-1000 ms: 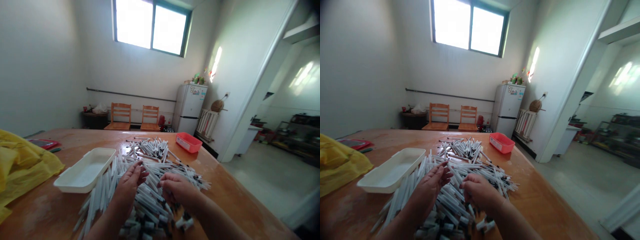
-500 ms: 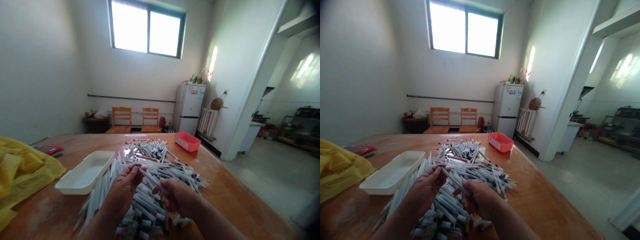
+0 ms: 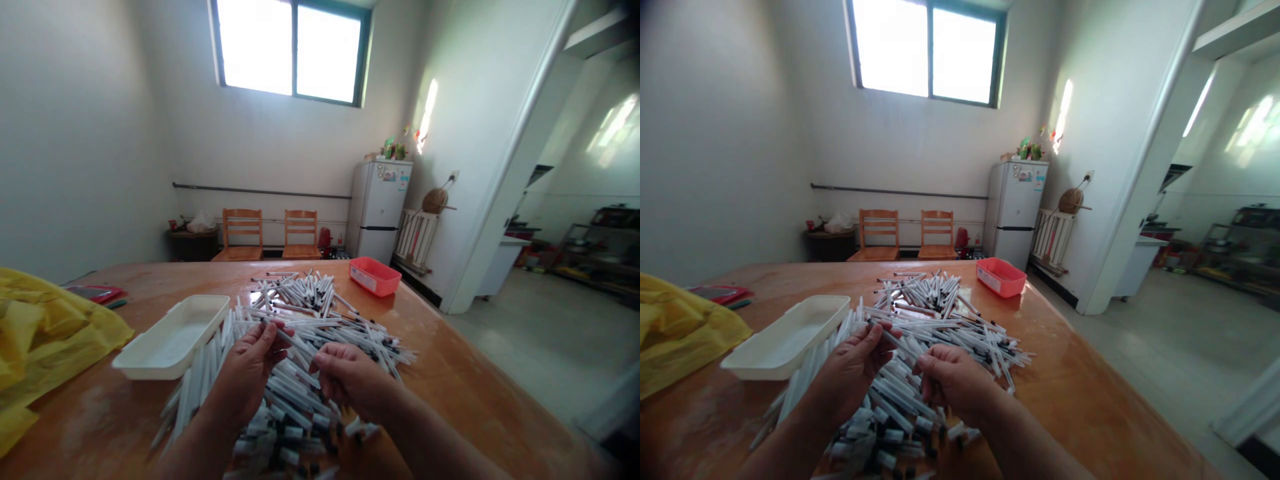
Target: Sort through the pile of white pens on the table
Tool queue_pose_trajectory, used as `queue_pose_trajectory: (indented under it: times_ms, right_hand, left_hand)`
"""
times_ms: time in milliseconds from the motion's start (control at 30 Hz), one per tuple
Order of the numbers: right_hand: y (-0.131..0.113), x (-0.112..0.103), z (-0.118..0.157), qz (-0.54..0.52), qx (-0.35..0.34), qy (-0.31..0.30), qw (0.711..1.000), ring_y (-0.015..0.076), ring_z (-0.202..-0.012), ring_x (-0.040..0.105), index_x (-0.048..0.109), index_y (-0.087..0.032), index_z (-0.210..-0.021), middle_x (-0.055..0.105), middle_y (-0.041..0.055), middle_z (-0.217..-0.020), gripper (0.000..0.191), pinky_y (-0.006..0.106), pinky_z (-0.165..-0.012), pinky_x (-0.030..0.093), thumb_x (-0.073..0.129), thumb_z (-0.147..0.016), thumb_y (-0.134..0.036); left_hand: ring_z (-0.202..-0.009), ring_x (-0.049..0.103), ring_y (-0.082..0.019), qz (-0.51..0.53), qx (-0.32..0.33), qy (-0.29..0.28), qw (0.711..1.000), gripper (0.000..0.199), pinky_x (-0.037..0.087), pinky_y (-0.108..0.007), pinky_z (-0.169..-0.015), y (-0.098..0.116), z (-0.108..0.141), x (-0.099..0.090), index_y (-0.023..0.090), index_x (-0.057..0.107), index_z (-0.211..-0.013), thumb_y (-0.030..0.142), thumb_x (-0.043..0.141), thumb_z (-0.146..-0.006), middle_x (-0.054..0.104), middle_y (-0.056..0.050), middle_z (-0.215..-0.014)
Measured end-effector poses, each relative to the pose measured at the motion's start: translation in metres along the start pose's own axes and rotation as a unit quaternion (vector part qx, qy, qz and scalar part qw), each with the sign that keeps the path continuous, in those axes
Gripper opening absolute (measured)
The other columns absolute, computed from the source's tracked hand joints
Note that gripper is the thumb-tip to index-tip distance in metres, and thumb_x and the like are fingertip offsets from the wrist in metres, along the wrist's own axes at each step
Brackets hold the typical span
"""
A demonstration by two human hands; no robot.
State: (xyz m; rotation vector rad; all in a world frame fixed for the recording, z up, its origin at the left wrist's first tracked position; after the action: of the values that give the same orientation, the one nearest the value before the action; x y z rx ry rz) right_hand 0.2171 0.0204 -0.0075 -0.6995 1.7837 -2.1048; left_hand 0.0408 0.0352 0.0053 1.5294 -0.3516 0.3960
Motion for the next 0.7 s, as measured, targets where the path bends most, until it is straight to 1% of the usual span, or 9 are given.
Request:
queue_pose_trajectory:
  times_ms: [100, 233, 300, 333, 400, 467, 567, 633, 700]
  right_hand:
    - [-0.012, 0.004, 0.005, 0.161, -0.079, 0.050, 0.983, 0.0084, -0.046, 0.044, 0.057, -0.017, -0.084, 0.059, -0.0025, -0.057, 0.029, 0.020, -0.047, 0.031, 0.054, -0.094, -0.045]
    - [-0.027, 0.012, 0.016, 0.383, -0.198, 0.117, 0.895, 0.0125, -0.061, 0.053, 0.058, -0.019, -0.084, 0.062, 0.0007, -0.068, 0.024, 0.024, -0.060, 0.036, 0.049, -0.098, -0.037]
    - [-0.030, 0.016, 0.020, 0.441, -0.224, 0.130, 0.859, 0.0135, -0.065, 0.053, 0.058, -0.019, -0.086, 0.062, 0.0017, -0.073, 0.022, 0.025, -0.062, 0.036, 0.048, -0.098, -0.035]
    - [-0.030, 0.018, 0.020, 0.452, -0.230, 0.132, 0.852, 0.0137, -0.066, 0.053, 0.058, -0.019, -0.087, 0.062, 0.0021, -0.074, 0.022, 0.025, -0.063, 0.036, 0.048, -0.098, -0.035]
    - [-0.028, 0.018, 0.020, 0.430, -0.225, 0.130, 0.865, 0.0137, -0.066, 0.053, 0.058, -0.019, -0.086, 0.062, 0.0021, -0.074, 0.023, 0.025, -0.063, 0.036, 0.047, -0.098, -0.036]
    - [-0.023, 0.014, 0.016, 0.350, -0.189, 0.118, 0.910, 0.0128, -0.061, 0.052, 0.057, -0.019, -0.085, 0.061, 0.0009, -0.069, 0.027, 0.023, -0.060, 0.037, 0.047, -0.098, -0.040]
    - [-0.010, 0.010, 0.007, 0.190, -0.103, 0.077, 0.973, 0.0106, -0.049, 0.046, 0.054, -0.020, -0.085, 0.060, -0.0020, -0.060, 0.031, 0.021, -0.050, 0.034, 0.049, -0.097, -0.048]
    - [-0.007, 0.010, 0.004, 0.131, -0.071, 0.055, 0.987, 0.0094, -0.044, 0.040, 0.052, -0.020, -0.086, 0.059, -0.0034, -0.056, 0.032, 0.020, -0.046, 0.030, 0.051, -0.095, -0.051]
    - [-0.009, 0.010, 0.005, 0.144, -0.084, 0.059, 0.984, 0.0093, -0.045, 0.041, 0.053, -0.020, -0.086, 0.059, -0.0032, -0.057, 0.032, 0.021, -0.047, 0.031, 0.052, -0.095, -0.050]
  left_hand:
    - [-0.076, 0.064, -0.011, 0.014, 0.000, 0.051, 0.999, 0.025, 0.049, -0.022, -0.070, -0.003, 0.000, -0.003, 0.017, 0.067, -0.096, 0.035, 0.075, -0.081, 0.073, -0.004, -0.090]
    - [-0.070, 0.064, -0.010, 0.026, 0.001, 0.098, 0.995, 0.028, 0.048, -0.020, -0.065, -0.005, -0.001, -0.004, 0.017, 0.067, -0.093, 0.035, 0.079, -0.076, 0.072, -0.002, -0.083]
    - [-0.067, 0.063, -0.009, 0.031, 0.003, 0.119, 0.992, 0.030, 0.046, -0.019, -0.062, -0.005, 0.000, -0.005, 0.017, 0.067, -0.090, 0.036, 0.081, -0.072, 0.071, 0.000, -0.078]
    - [-0.066, 0.062, -0.009, 0.033, 0.004, 0.127, 0.991, 0.031, 0.045, -0.019, -0.061, -0.005, 0.000, -0.005, 0.017, 0.067, -0.089, 0.037, 0.082, -0.071, 0.070, 0.001, -0.075]
    - [-0.064, 0.061, -0.009, 0.029, 0.003, 0.131, 0.991, 0.033, 0.045, -0.019, -0.059, -0.003, 0.002, -0.006, 0.017, 0.066, -0.088, 0.040, 0.082, -0.070, 0.068, 0.002, -0.073]
    - [-0.064, 0.061, -0.009, 0.015, -0.002, 0.111, 0.994, 0.034, 0.045, -0.020, -0.058, -0.001, 0.003, -0.004, 0.018, 0.067, -0.091, 0.042, 0.081, -0.071, 0.069, 0.001, -0.076]
    - [-0.069, 0.063, -0.010, -0.008, -0.027, 0.026, 0.999, 0.033, 0.045, -0.021, -0.059, -0.003, 0.007, 0.007, 0.018, 0.068, -0.098, 0.042, 0.077, -0.077, 0.073, -0.003, -0.089]
    - [-0.071, 0.063, -0.010, -0.007, -0.040, -0.025, 0.999, 0.031, 0.047, -0.021, -0.062, -0.005, 0.010, 0.015, 0.017, 0.069, -0.099, 0.040, 0.076, -0.080, 0.073, -0.005, -0.095]
    - [-0.071, 0.064, -0.010, 0.003, -0.040, -0.039, 0.998, 0.027, 0.048, -0.021, -0.064, -0.007, 0.010, 0.017, 0.016, 0.070, -0.096, 0.038, 0.076, -0.080, 0.073, -0.006, -0.094]
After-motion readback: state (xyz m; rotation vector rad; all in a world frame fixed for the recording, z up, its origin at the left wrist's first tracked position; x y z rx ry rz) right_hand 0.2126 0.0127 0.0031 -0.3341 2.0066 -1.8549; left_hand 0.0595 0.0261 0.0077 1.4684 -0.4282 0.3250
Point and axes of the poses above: each hand's wrist, its own z-axis away from the middle knuckle, its own x-axis out of the palm, y = z × x, the point moved 5 cm from there along -z, towards the middle knuckle
